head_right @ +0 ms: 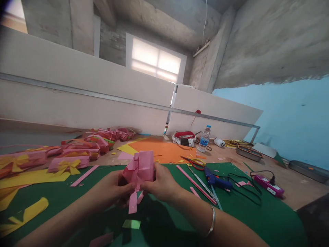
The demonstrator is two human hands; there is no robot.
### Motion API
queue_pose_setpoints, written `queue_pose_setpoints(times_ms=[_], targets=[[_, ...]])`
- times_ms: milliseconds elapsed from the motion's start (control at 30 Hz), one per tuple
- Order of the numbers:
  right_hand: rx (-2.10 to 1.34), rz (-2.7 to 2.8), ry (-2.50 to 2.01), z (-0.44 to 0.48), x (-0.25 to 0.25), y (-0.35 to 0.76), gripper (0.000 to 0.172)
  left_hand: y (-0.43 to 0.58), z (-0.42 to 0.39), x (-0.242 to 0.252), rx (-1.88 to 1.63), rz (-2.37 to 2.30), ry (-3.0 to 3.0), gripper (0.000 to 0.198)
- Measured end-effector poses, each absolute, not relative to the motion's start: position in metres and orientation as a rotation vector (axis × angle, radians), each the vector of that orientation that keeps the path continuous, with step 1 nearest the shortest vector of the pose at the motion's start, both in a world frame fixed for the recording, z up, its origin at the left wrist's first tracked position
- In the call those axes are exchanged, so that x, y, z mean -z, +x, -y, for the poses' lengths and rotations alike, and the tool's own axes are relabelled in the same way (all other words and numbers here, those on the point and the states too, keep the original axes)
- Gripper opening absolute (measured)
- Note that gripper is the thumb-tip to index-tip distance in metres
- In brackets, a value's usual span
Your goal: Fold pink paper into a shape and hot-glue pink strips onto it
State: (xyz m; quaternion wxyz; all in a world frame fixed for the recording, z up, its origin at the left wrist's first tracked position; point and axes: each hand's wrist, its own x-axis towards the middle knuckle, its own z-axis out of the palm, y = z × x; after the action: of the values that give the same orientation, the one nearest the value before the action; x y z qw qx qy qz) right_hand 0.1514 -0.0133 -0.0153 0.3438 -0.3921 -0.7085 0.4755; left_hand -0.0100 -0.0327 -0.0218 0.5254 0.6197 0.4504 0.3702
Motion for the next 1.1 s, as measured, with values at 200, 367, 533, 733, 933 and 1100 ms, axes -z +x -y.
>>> queue_pose_setpoints(times_ms=[200,367,533,733,933,1100], targets=[[-1.103,1.911,-1.047,0.012,0.024,0.153,0.038,-0.01,0.03,0.023,-0.831,-1.07,1.46,0.021],[-0.54,2.097,-1.011,0.012,0.027,0.158,0.072,-0.01,0.03,0.024,-0.851,-1.075,1.41,0.02],[0.273,2.39,-0.846,0.013,0.025,0.161,0.021,-0.009,0.031,0.021,-0.829,-1.05,1.406,0.019],[0.256,2.693,-0.7,0.013,0.013,0.163,0.016,-0.008,0.032,0.02,-0.777,-1.035,1.451,0.005],[0.334,2.786,-0.679,0.01,0.008,0.159,0.014,-0.009,0.032,0.027,-0.749,-1.059,1.485,0.007],[0.448,2.777,-0.553,0.007,0.003,0.15,0.005,-0.01,0.031,0.028,-0.751,-1.094,1.541,0.01]])
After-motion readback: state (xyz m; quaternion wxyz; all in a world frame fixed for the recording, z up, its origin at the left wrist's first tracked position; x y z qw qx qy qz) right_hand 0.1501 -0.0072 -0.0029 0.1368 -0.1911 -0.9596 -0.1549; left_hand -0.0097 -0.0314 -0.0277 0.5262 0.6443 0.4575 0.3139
